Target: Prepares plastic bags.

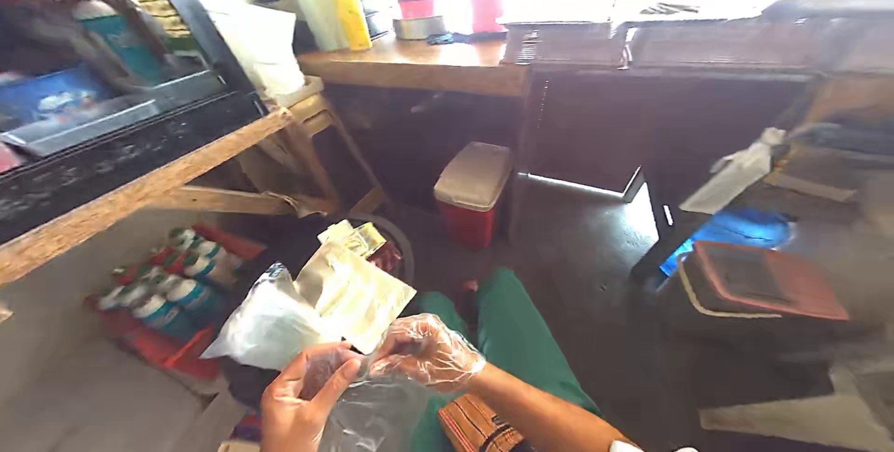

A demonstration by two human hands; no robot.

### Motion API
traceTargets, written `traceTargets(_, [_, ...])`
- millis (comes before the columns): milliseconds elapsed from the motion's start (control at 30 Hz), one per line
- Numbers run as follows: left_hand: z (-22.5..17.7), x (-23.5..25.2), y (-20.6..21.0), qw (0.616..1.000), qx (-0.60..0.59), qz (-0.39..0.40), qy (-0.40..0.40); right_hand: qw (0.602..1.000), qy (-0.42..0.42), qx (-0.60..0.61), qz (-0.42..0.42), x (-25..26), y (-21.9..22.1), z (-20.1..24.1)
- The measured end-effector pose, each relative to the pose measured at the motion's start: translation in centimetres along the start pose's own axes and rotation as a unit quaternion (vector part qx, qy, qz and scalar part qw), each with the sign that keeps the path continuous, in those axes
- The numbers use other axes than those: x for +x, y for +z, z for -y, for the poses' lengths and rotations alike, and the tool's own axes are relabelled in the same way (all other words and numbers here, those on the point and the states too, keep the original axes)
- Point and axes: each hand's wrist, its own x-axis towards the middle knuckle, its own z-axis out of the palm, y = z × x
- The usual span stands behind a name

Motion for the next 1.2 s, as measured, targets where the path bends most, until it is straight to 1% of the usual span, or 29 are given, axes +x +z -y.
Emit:
traceTargets(33, [-0.1, -0.2, 0.0, 1.000, -0.008, 0.004, -0.001, 1.000, 0.001, -0.009, 0.004, -0.2, -0.1, 0.1])
traceTargets(133, [0.4, -0.3, -0.5, 0.998, -0.033, 0.017, 0.040, 0.999, -0.004, -0.033, 0.017, -0.7, -0.2, 0.1])
traceTargets(233, [0.3, -0.2, -0.6, 0.998, -0.043, 0.001, 0.050, 0.999, -0.005, -0.038, 0.026, -0.9, -0.1, 0.1])
traceTargets(333, [0.5, -0.3, -0.5, 0.997, -0.051, -0.011, 0.056, 0.999, -0.001, -0.033, 0.006, -1.0, 0.2, 0.0])
traceTargets(467, [0.4, -0.4, -0.4, 0.996, -0.062, -0.028, 0.056, 1.000, 0.026, -0.004, -0.012, -0.8, 0.4, 0.7])
traceTargets(533, [0.6, -0.4, -0.4, 0.995, -0.068, -0.027, 0.065, 1.000, 0.007, 0.000, -0.008, -0.8, 0.5, 0.7])
traceTargets(633, [1.3, -0.5, -0.5, 0.993, -0.094, -0.019, 0.070, 0.999, -0.052, -0.006, -0.011, -0.8, 0.9, 0.0])
traceTargets(733, [1.7, -0.7, -0.5, 0.989, -0.136, 0.001, 0.056, 0.997, -0.076, 0.001, 0.004, -0.8, 1.6, -0.4])
traceTargets(800, [1.6, -0.9, -0.1, 0.988, -0.147, -0.001, 0.040, 0.996, -0.089, 0.003, 0.003, -0.7, 2.2, -0.5])
traceTargets(867, [1.1, -1.0, 0.4, 0.991, -0.131, -0.020, 0.031, 0.995, -0.098, 0.007, -0.003, -0.7, 2.8, -0.5])
traceTargets(933, [0.9, -1.1, 0.8, 0.994, -0.091, -0.043, 0.039, 0.995, -0.096, 0.020, -0.005, -0.7, 3.2, -0.4])
traceTargets(1000, [0.9, -1.2, 1.1, 0.995, -0.050, -0.064, 0.057, 0.997, -0.066, 0.031, 0.005, -0.8, 3.5, 0.2])
traceTargets(1067, [1.2, -1.1, 1.4, 0.993, -0.021, -0.088, 0.076, 0.998, -0.050, 0.014, 0.022, -1.0, 3.9, 0.3])
traceTargets(1100, [1.5, -1.0, 1.4, 0.992, -0.012, -0.096, 0.082, 0.997, -0.062, -0.005, 0.036, -1.1, 4.1, 0.2])
traceTargets(1167, [2.2, -0.9, 1.0, 0.992, -0.019, -0.087, 0.094, 0.992, -0.099, -0.034, 0.071, -1.1, 3.9, -0.1])
traceTargets(1200, [2.6, -0.9, 0.6, 0.992, -0.030, -0.056, 0.105, 0.990, -0.104, -0.033, 0.087, -1.1, 3.4, -0.1])
